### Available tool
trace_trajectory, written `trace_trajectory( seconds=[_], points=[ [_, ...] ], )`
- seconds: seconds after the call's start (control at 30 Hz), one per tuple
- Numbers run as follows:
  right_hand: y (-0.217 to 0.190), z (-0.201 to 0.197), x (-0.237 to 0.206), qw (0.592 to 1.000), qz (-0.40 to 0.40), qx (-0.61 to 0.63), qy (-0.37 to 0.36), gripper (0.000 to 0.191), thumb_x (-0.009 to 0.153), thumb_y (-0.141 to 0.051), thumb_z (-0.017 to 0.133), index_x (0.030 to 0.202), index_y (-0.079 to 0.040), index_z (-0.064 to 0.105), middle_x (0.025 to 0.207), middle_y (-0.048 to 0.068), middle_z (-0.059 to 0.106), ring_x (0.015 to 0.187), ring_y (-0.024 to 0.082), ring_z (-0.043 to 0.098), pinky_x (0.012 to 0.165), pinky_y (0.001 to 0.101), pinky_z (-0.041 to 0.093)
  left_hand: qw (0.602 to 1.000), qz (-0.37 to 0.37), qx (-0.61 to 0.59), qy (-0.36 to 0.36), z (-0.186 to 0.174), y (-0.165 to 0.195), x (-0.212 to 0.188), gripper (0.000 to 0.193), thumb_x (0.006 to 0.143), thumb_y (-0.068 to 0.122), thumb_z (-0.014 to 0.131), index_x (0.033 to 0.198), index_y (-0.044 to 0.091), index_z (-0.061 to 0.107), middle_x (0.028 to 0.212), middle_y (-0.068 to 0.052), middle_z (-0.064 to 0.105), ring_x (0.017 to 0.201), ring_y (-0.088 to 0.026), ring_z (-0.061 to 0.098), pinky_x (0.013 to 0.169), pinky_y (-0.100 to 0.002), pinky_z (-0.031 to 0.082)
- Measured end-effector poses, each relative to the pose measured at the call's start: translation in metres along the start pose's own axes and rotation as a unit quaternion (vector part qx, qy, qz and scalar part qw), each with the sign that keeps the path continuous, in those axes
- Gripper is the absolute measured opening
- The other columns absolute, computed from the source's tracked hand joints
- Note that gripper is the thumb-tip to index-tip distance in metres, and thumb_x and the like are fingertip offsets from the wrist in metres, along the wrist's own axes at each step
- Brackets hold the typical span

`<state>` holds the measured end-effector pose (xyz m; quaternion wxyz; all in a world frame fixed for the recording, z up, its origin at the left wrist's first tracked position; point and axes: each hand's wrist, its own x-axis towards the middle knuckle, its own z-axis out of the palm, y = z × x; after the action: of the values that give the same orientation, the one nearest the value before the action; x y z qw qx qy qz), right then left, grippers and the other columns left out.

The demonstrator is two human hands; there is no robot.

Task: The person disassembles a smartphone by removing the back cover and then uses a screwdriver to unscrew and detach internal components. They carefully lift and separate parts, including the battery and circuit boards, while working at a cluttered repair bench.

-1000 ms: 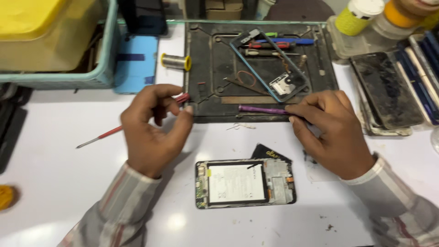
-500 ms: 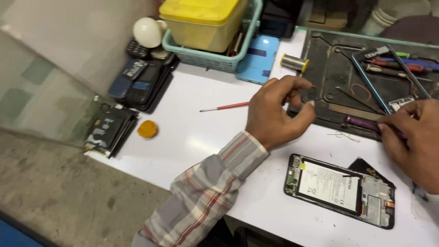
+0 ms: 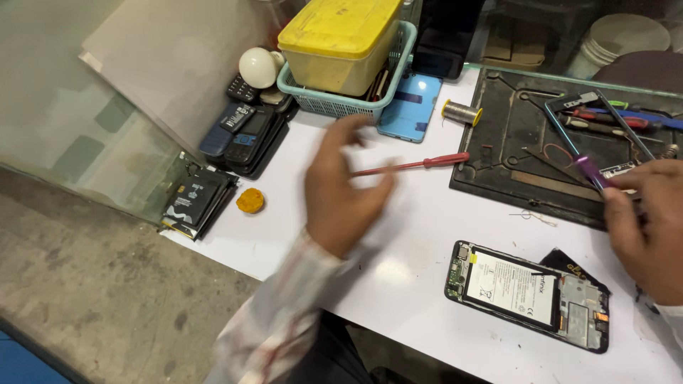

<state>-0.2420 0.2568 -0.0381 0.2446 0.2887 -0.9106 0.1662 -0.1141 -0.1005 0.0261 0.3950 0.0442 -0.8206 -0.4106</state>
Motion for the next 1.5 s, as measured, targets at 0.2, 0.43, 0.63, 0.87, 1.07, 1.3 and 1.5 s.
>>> trace_trajectory(
  seconds=[0.2, 0.43, 0.63, 0.87, 1.07, 1.3, 1.5],
  points=[
    [0.002, 0.007, -0.016, 0.999, 0.01, -0.003, 0.044, 0.015, 0.115, -0.008, 0.065, 0.113, 0.007, 0.066, 0.106, 0.019, 0.065, 0.082, 0.024, 0.062, 0.072, 0.0328, 0.051, 0.94, -0.09, 0.322, 0.069, -0.12, -0.039, -0.031, 0.061, 0.077, 0.026, 0.088, 0.125, 0.0, 0.06, 0.105, -0.013, 0.072, 0.088, -0.024, 0.072, 0.076, -0.035, 0.057],
    [-0.005, 0.004, -0.017, 0.998, -0.005, 0.026, 0.061, 0.016, 0.113, -0.011, 0.065, 0.11, 0.005, 0.065, 0.103, 0.015, 0.063, 0.085, 0.021, 0.059, 0.077, 0.0301, 0.05, 0.883, -0.199, 0.425, 0.014, -0.125, -0.06, -0.047, 0.078, 0.069, 0.04, 0.091, 0.126, 0.001, 0.056, 0.104, -0.015, 0.075, 0.084, -0.033, 0.074, 0.072, -0.045, 0.057],
    [-0.01, 0.003, -0.021, 0.997, 0.012, 0.046, 0.058, 0.019, 0.112, -0.012, 0.068, 0.105, 0.006, 0.065, 0.106, 0.017, 0.064, 0.084, 0.02, 0.06, 0.077, 0.03, 0.052, 0.873, -0.196, 0.445, 0.022, -0.119, -0.066, -0.039, 0.075, 0.072, 0.042, 0.091, 0.124, 0.002, 0.055, 0.1, -0.016, 0.075, 0.082, -0.033, 0.074, 0.072, -0.046, 0.058],
    [-0.014, -0.001, -0.022, 0.997, -0.019, 0.023, 0.077, 0.018, 0.107, -0.012, 0.072, 0.104, 0.006, 0.067, 0.105, 0.017, 0.066, 0.085, 0.021, 0.06, 0.076, 0.0302, 0.051, 0.88, -0.193, 0.432, 0.032, -0.119, -0.086, -0.044, 0.072, 0.071, 0.036, 0.09, 0.125, 0.006, 0.054, 0.098, -0.01, 0.077, 0.082, -0.033, 0.074, 0.072, -0.047, 0.057],
    [-0.019, -0.002, -0.023, 0.996, 0.01, 0.047, 0.071, 0.017, 0.109, -0.011, 0.072, 0.108, 0.005, 0.068, 0.105, 0.016, 0.063, 0.085, 0.019, 0.06, 0.075, 0.0282, 0.051, 0.891, -0.149, 0.427, 0.047, -0.121, -0.079, -0.042, 0.067, 0.076, 0.033, 0.088, 0.127, 0.006, 0.055, 0.101, -0.011, 0.077, 0.083, -0.032, 0.074, 0.073, -0.045, 0.057],
    [-0.023, -0.008, -0.022, 0.996, -0.013, 0.032, 0.082, 0.015, 0.109, -0.011, 0.073, 0.107, 0.003, 0.068, 0.107, 0.014, 0.063, 0.09, 0.02, 0.059, 0.074, 0.0287, 0.047, 0.974, -0.205, 0.084, 0.056, -0.124, -0.056, -0.054, 0.064, 0.078, 0.008, 0.081, 0.132, -0.002, 0.048, 0.114, -0.014, 0.072, 0.091, -0.018, 0.073, 0.072, -0.031, 0.061],
    [-0.02, -0.004, -0.024, 0.995, -0.005, 0.045, 0.09, 0.014, 0.109, -0.009, 0.074, 0.107, 0.003, 0.068, 0.106, 0.014, 0.063, 0.091, 0.021, 0.059, 0.074, 0.0292, 0.046, 0.917, -0.315, -0.228, -0.091, -0.119, 0.053, -0.041, 0.079, 0.066, -0.001, 0.083, 0.137, -0.002, 0.05, 0.115, -0.021, 0.076, 0.09, -0.021, 0.07, 0.076, -0.03, 0.057]
  ],
)
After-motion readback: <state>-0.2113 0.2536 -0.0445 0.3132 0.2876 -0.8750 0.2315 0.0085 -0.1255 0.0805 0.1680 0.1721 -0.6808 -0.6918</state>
